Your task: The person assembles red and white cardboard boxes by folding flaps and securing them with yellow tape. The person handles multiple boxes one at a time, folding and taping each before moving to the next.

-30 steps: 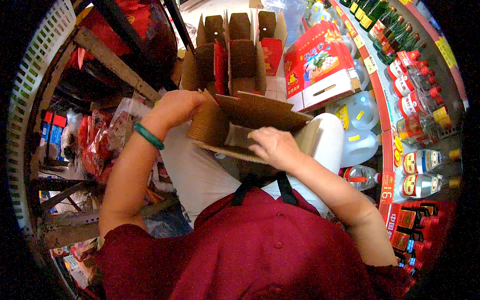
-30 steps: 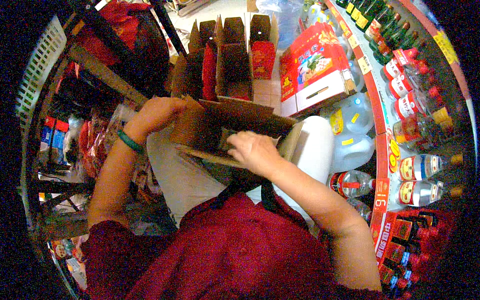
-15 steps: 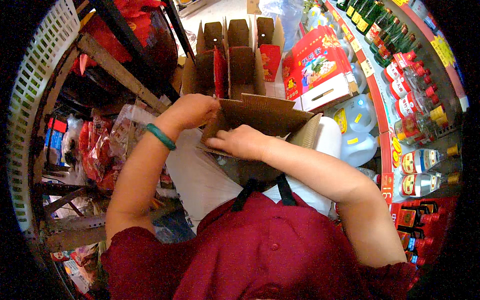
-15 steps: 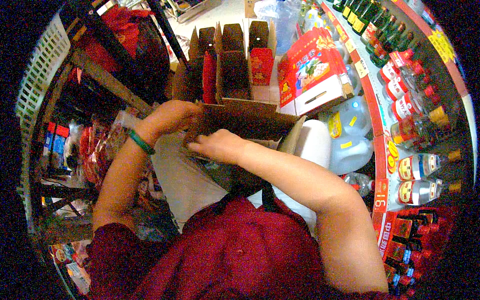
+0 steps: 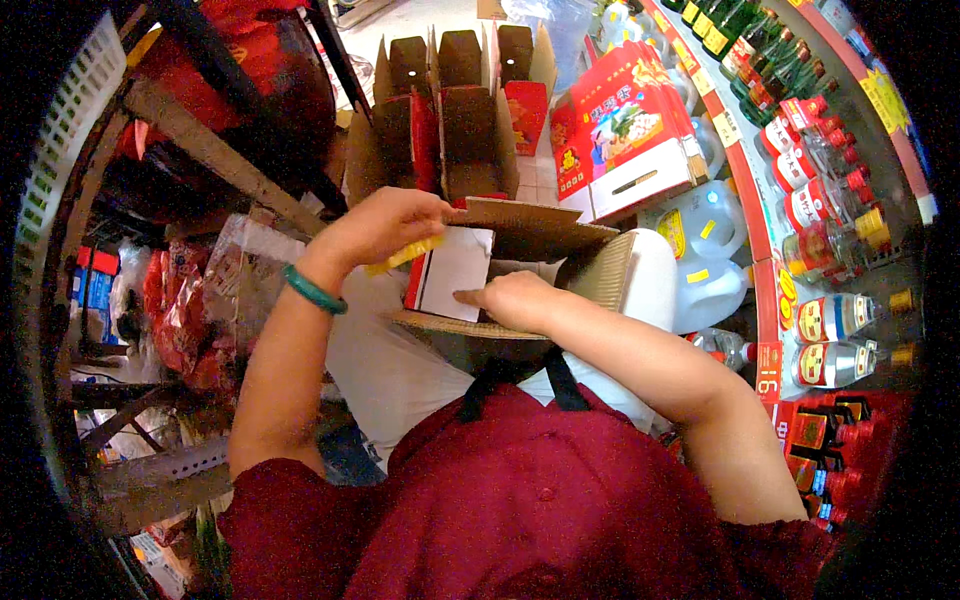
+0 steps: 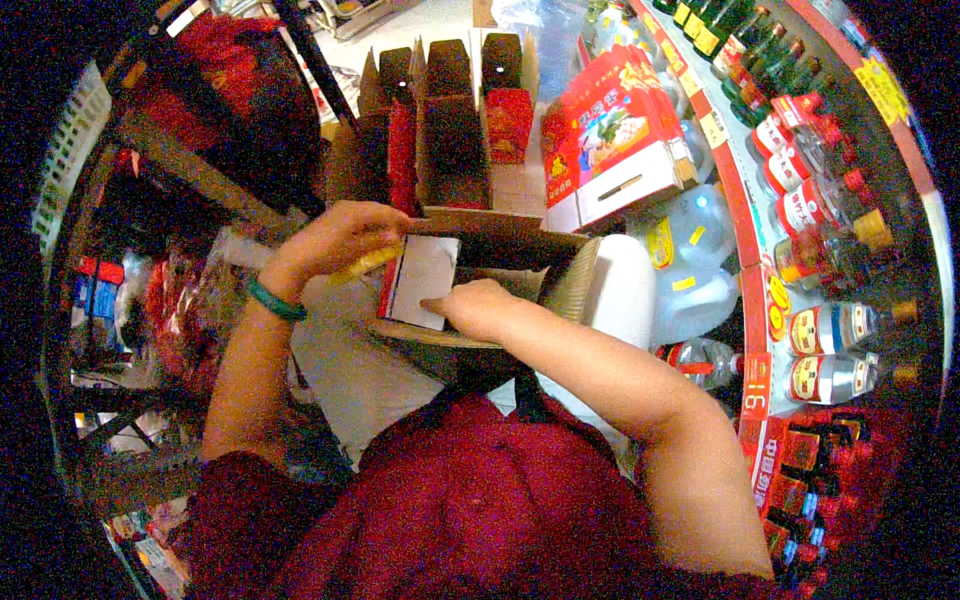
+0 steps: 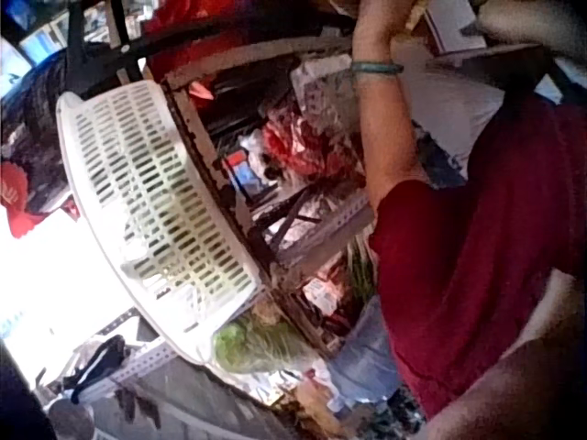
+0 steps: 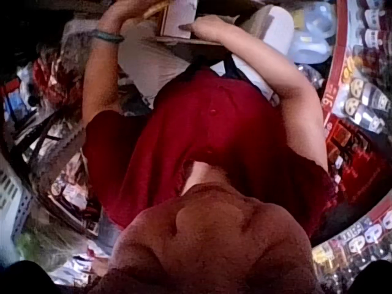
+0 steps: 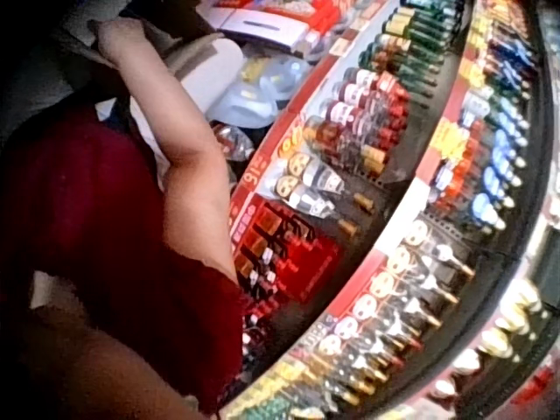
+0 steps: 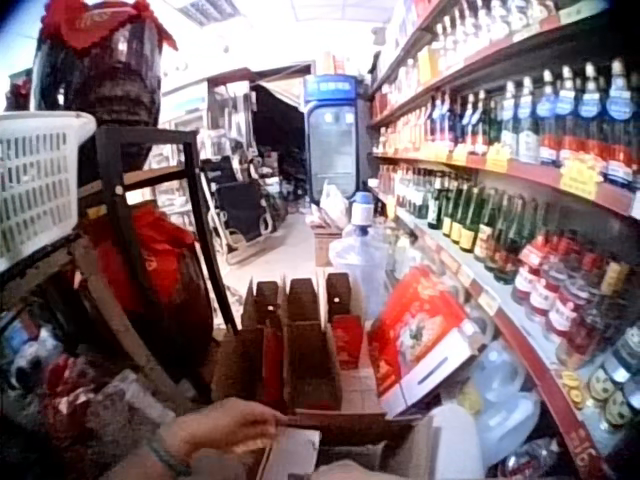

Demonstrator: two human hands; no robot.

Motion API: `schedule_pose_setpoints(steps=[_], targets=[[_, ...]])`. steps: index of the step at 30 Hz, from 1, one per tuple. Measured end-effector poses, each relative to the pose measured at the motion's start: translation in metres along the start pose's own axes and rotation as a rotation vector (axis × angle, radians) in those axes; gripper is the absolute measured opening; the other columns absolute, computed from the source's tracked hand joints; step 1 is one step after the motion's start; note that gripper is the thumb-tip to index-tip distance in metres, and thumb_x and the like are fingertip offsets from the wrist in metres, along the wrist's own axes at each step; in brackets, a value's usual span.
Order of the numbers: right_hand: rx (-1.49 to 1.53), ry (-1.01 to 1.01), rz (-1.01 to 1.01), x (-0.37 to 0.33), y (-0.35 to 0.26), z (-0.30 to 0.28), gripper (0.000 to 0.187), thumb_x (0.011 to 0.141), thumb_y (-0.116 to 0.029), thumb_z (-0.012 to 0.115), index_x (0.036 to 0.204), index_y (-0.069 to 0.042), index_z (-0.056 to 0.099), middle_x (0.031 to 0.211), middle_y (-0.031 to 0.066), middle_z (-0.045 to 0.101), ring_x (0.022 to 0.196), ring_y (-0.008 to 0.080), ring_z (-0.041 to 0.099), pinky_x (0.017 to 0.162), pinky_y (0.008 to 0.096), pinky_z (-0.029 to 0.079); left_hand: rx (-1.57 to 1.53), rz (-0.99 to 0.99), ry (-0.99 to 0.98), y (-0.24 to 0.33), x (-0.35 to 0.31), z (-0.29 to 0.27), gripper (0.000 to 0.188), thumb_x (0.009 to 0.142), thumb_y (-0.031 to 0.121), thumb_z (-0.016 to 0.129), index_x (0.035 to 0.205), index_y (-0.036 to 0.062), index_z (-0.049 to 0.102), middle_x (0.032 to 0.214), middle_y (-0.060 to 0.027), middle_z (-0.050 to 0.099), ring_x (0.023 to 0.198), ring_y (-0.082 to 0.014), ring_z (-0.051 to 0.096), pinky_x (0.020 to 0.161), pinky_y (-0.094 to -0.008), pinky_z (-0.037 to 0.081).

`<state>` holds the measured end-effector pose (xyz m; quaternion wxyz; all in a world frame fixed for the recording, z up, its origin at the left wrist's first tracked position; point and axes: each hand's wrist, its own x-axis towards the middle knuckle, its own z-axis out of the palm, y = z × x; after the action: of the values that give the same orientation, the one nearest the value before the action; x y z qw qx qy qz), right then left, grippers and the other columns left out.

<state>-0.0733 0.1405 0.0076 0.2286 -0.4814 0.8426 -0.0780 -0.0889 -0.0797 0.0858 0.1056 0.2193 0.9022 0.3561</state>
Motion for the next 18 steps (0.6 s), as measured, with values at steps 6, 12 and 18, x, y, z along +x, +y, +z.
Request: schedule_pose_setpoints(steps=[6,12,18], targets=[[-0.125,-0.236,0.092,0.012,0.008,0.011,0.046,0.091,-0.017,0.034,0.134,-0.033,0.039,0.111,0.0149,0.060,0.097,0.0312,0.061,0.078,0.0391,0.048,0.227,-0.049,-0.099,-0.008,-0.010,-0.003,0.015,0.083,0.017,0.058,0.090,0.0039,0.061,0.085,-0.0141,0.064,0.079,-0.0298,0.061,0.068,-0.0375,0.048],[-0.064,-0.182,0.165,0.020,0.030,0.002,0.040,0.093,-0.024,0.035,0.132,-0.029,0.042,0.108,0.0143,0.061,0.095,0.0326,0.061,0.075,0.0419,0.050,0.612,-0.144,-0.441,-0.013,0.011,0.029,0.019,0.081,0.025,0.053,0.088,0.0096,0.062,0.084,-0.0147,0.064,0.079,-0.0368,0.061,0.066,-0.0459,0.049],[-0.069,0.309,0.150,-0.035,0.034,-0.034,0.039,0.077,-0.017,0.059,0.116,-0.012,0.054,0.101,0.0157,0.062,0.091,0.0315,0.061,0.077,0.0434,0.049,0.666,-0.167,-0.403,-0.047,0.018,0.050,0.019,0.081,0.026,0.055,0.088,0.0101,0.064,0.087,-0.0140,0.064,0.083,-0.0337,0.061,0.070,-0.0439,0.050]])
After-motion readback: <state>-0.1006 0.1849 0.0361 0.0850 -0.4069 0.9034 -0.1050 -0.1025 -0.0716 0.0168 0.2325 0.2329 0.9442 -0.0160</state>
